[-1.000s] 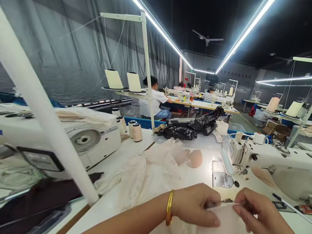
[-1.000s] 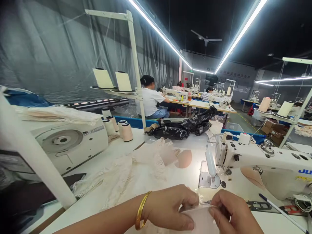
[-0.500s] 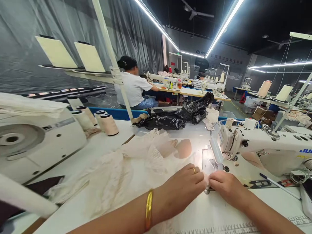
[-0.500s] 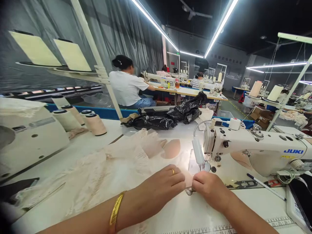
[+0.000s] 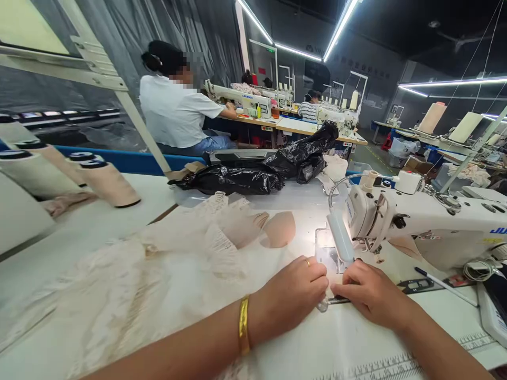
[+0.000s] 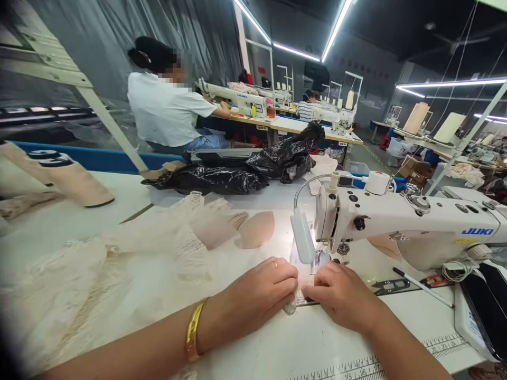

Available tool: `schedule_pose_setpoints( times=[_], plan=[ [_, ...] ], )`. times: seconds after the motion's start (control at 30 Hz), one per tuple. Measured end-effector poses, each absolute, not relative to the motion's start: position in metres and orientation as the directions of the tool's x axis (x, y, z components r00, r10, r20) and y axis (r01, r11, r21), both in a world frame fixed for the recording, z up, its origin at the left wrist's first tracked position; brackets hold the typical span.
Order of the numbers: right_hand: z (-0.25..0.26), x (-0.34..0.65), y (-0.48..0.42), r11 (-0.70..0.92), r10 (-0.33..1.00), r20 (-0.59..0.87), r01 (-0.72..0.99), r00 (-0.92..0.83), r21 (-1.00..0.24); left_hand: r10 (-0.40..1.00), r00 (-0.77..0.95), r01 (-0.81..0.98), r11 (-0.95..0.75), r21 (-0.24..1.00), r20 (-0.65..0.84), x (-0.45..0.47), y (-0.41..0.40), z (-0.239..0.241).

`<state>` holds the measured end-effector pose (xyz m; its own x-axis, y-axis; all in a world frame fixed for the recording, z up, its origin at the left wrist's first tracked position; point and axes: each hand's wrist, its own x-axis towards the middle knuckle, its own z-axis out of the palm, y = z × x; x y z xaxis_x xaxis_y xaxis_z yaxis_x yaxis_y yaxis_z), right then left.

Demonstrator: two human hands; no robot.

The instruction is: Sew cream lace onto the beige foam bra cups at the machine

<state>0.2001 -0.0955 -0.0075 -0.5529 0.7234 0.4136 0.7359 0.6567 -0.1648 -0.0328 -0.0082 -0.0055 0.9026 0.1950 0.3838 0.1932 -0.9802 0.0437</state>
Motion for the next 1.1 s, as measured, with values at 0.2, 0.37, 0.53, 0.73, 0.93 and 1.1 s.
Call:
schedule_pose_setpoints(
  times=[0.2,0.37,0.53,0.73,0.93,1.1],
  plan=[
    [-0.004,0.200,-0.097,0.661,0.731,0.390,0.723,-0.560,-0.202,0.231,0.895,0.210,-0.973,0.095,0.382,-0.032,-0.010,-0.005],
    [-0.004,0.200,-0.097,0.660,0.736,0.384,0.716,-0.557,-0.226,0.235,0.897,0.211,-0.972,0.105,0.375,-0.033,-0.011,-0.004],
    [0.000,0.198,-0.098,0.636,0.761,0.345,0.736,-0.549,-0.232,0.207,0.891,0.164,-0.977,0.140,0.404,-0.032,-0.009,-0.005],
    [-0.006,0.199,-0.096,0.573,0.810,0.316,0.782,-0.494,-0.244,0.172,0.854,0.101,-0.981,0.167,0.491,-0.024,0.005,-0.019],
    [-0.015,0.201,-0.091,0.528,0.827,0.357,0.819,-0.435,-0.225,0.177,0.876,0.133,-0.983,0.129,0.448,-0.015,0.017,-0.016],
    [-0.015,0.201,-0.089,0.472,0.849,0.361,0.860,-0.385,-0.193,0.137,0.882,0.115,-0.990,0.077,0.451,-0.005,0.028,-0.012]
  ],
)
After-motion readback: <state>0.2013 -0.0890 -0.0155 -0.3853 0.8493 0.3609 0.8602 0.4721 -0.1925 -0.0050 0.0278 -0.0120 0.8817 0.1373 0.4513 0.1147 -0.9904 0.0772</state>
